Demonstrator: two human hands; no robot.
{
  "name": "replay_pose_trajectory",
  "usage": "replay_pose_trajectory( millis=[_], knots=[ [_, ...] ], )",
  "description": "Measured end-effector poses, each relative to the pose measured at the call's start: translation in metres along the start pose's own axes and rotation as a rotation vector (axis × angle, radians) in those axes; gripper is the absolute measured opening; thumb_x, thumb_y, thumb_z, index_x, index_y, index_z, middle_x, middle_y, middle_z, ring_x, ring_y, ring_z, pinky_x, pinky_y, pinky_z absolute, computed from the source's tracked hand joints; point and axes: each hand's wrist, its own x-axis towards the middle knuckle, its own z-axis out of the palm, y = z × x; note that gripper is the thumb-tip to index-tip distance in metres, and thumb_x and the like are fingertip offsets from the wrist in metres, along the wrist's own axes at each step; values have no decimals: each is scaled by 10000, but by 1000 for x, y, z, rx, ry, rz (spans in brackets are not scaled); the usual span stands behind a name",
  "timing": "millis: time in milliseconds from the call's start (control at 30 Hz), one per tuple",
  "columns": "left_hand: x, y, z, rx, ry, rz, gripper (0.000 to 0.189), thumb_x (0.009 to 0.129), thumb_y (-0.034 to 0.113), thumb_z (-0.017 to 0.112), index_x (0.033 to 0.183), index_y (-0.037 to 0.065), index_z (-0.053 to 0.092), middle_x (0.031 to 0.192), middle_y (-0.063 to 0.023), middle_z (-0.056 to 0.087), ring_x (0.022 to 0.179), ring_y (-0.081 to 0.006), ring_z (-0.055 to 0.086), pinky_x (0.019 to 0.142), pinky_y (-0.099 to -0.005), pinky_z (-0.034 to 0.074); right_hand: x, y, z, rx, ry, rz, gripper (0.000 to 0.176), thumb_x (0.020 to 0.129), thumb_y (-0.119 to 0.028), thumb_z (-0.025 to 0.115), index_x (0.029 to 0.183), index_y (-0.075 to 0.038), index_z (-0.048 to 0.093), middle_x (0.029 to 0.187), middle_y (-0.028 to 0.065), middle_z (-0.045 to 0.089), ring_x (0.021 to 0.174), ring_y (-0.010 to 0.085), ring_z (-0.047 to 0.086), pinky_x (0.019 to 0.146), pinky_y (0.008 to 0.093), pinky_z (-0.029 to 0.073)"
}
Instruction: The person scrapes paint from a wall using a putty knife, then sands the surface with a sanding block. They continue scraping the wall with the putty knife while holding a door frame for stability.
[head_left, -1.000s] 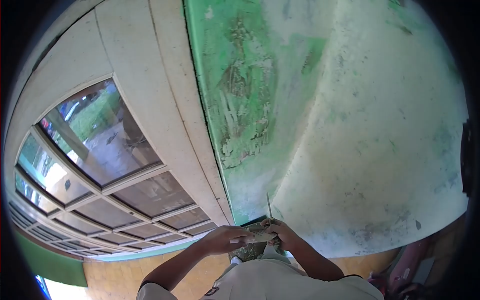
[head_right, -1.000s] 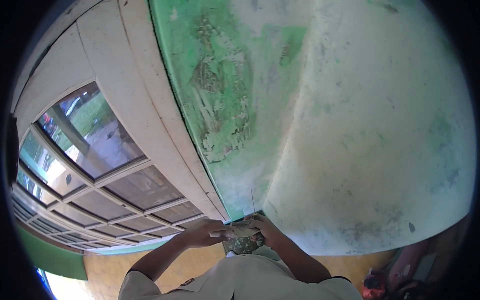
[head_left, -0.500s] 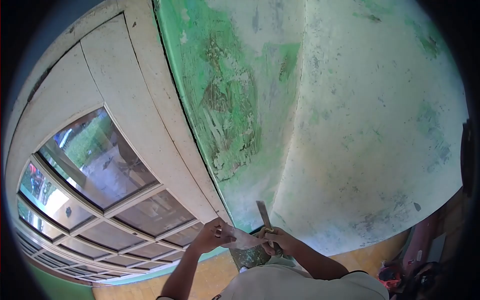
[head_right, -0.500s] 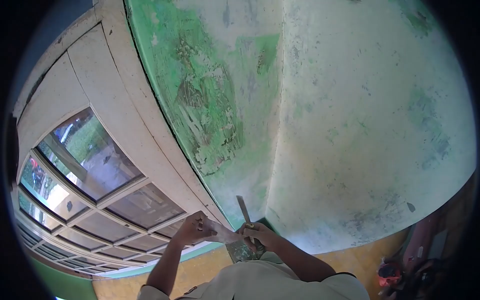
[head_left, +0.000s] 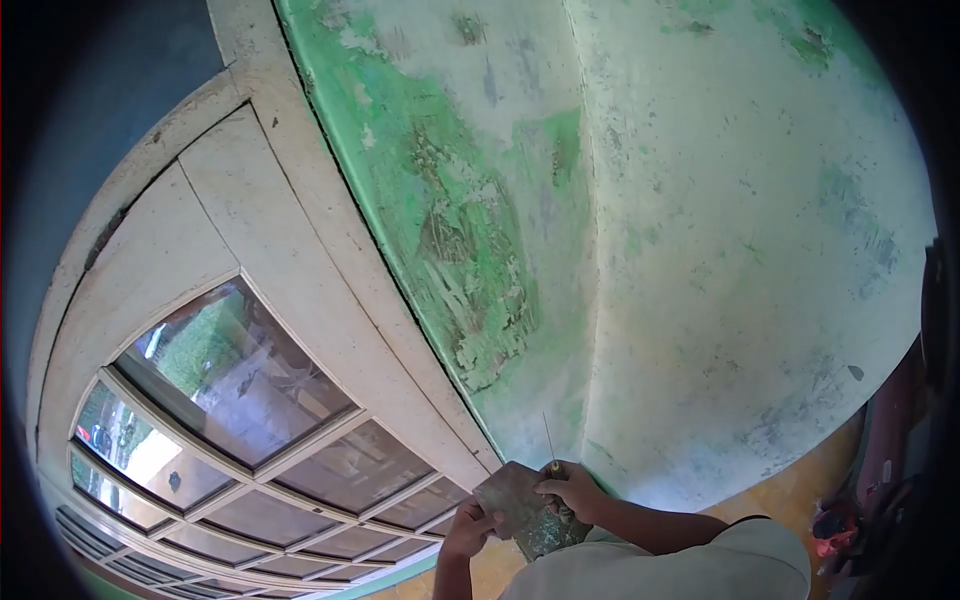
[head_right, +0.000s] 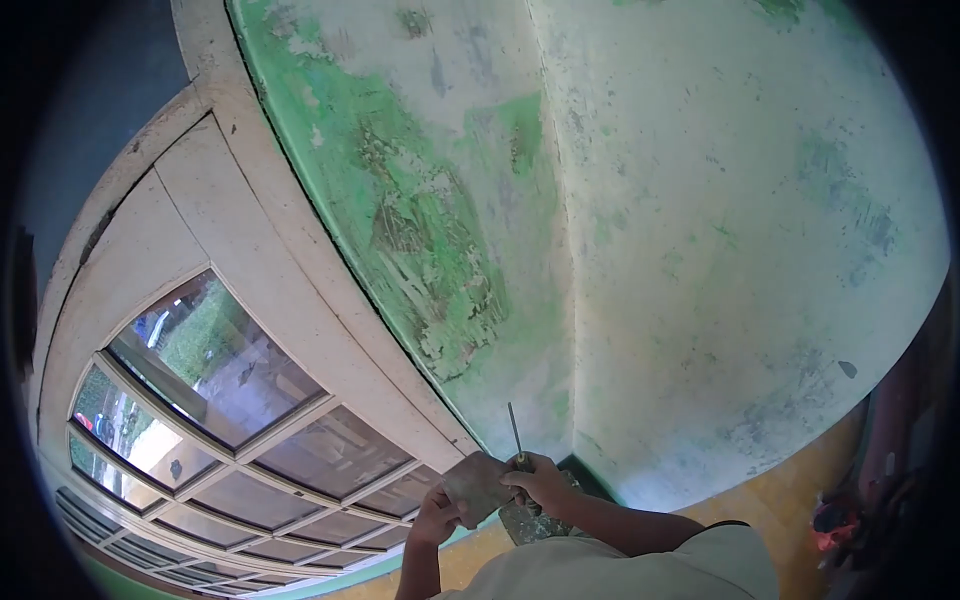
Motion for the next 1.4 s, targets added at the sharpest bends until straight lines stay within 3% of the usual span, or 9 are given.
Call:
replay_pose_trajectory(
  millis=[167, 367, 500, 700, 833, 933, 1133, 1267, 1400],
  knots=[
    [-20, 23, 7, 180, 11, -260, 192, 803, 64, 661, 975, 9, 595, 833, -56, 641, 762, -153, 636, 682, -296, 530, 8, 9, 8, 83, -11, 13, 135, 789, -42, 660, 864, -38, 548, 687, 56, 559, 497, 136, 530, 447, 272, 442],
    [-12, 6, 8, -95, 314, 324, 43, 827, 21, 611, 849, 38, 644, 846, -63, 658, 823, -213, 642, 771, -380, 529, 6, 3, 21, 153, -34, 45, 133, 801, -39, 648, 873, -55, 537, 712, 50, 553, 519, 139, 529, 449, 288, 443],
    [-4, 22, 50, -490, 92, 509, 638, 804, 410, 659, 1281, 32, 470, 1295, -100, 498, 1227, -241, 451, 1042, -443, 334, 7, 13, 38, 350, 35, 98, 155, 812, -44, 639, 904, -68, 517, 680, 43, 534, 517, 147, 532, 464, 307, 444],
    [6, 17, 74, -296, 179, 693, 749, 765, 292, 722, 1356, 10, 358, 1316, -145, 474, 1197, -269, 471, 1000, -433, 385, 10, 15, 57, 460, 91, 259, 174, 832, -76, 629, 948, -82, 500, 661, 36, 543, 498, 160, 537, 472, 322, 449],
    [8, 29, 74, -290, 131, 622, 749, 746, 197, 736, 1358, 1, 351, 1321, -171, 462, 1148, -279, 508, 975, -416, 409, 6, 13, 64, 402, 64, 224, 171, 840, -106, 628, 958, -82, 506, 675, 37, 565, 502, 165, 538, 470, 314, 440],
    [13, 31, 70, -256, 87, 492, 554, 782, 104, 679, 1272, -27, 457, 1165, -158, 571, 924, -220, 606, 628, -315, 521, 3, 16, 61, 405, 41, 198, 167, 847, -123, 620, 968, -81, 513, 689, 36, 567, 506, 164, 539, 470, 302, 428],
    [18, 9, 74, -91, 126, 321, 359, 913, 149, 483, 1233, -13, 473, 1009, -129, 595, 738, -194, 596, 442, -286, 430, 1, 18, 50, 321, 81, 136, 154, 853, -124, 615, 960, -80, 513, 701, 46, 573, 512, 167, 545, 459, 300, 428],
    [30, 2, 87, -313, 174, 334, 375, 942, 234, 431, 1242, 10, 448, 1058, -133, 588, 779, -220, 598, 480, -325, 455, 5, 24, 37, 318, 155, 54, 158, 847, -99, 626, 940, -73, 501, 691, 63, 581, 481, 168, 537, 440, 303, 428],
    [43, 15, 102, -653, 152, 271, 428, 926, 260, 435, 1284, 28, 417, 1136, -131, 558, 955, -257, 575, 735, -382, 483, 4, 19, 27, 196, 226, -124, 165, 839, -74, 635, 918, -68, 490, 676, 73, 579, 459, 160, 529, 427, 308, 435]
  ],
)
